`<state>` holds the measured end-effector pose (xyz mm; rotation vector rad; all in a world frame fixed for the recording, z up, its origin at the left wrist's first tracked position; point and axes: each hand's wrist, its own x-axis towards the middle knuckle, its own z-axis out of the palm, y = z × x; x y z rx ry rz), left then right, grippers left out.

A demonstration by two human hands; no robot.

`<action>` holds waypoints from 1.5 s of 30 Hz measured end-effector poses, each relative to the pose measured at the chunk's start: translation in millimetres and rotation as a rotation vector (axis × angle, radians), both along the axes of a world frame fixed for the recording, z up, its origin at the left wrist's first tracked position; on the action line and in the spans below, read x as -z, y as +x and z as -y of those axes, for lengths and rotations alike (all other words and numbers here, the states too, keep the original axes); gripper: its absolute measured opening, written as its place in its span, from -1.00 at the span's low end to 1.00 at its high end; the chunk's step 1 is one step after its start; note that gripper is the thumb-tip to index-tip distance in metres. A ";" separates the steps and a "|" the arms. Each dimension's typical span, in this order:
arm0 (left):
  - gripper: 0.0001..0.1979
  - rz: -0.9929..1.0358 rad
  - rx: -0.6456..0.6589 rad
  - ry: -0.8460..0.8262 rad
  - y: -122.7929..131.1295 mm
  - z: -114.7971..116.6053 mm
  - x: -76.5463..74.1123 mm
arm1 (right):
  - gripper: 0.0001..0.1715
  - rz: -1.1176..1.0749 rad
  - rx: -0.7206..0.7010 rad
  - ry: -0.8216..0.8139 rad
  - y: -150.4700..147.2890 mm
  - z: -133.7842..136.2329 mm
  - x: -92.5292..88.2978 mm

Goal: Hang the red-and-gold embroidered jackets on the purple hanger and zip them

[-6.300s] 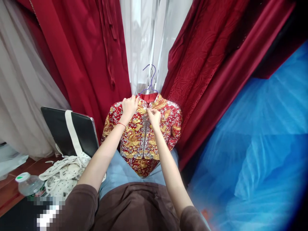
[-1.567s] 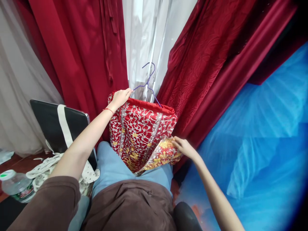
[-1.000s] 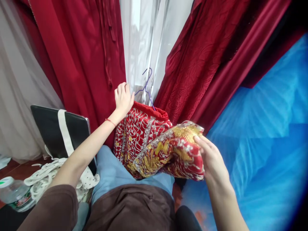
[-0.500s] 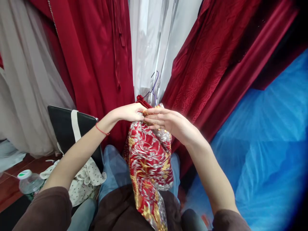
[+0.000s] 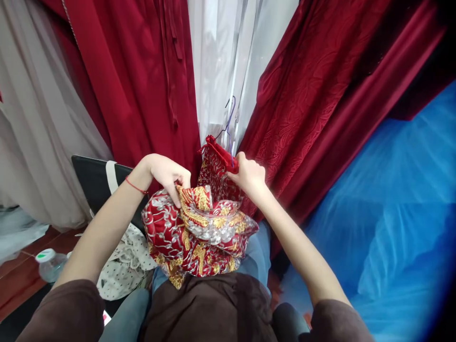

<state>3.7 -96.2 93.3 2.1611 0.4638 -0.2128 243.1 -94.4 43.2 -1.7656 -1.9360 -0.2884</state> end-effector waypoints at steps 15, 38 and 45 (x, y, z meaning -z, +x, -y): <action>-0.71 0.264 -0.520 0.354 -39.8 -38.1 -21.2 | -0.43 -0.124 0.068 0.241 55.0 -95.3 56.2; -0.78 0.311 -0.674 0.630 -11.6 -66.9 -51.2 | -0.72 -0.771 -0.517 0.301 72.5 -4.6 9.8; -0.91 0.423 -0.744 0.821 -19.2 -60.1 -72.6 | -0.65 -0.834 -0.893 0.091 65.0 -2.7 -45.7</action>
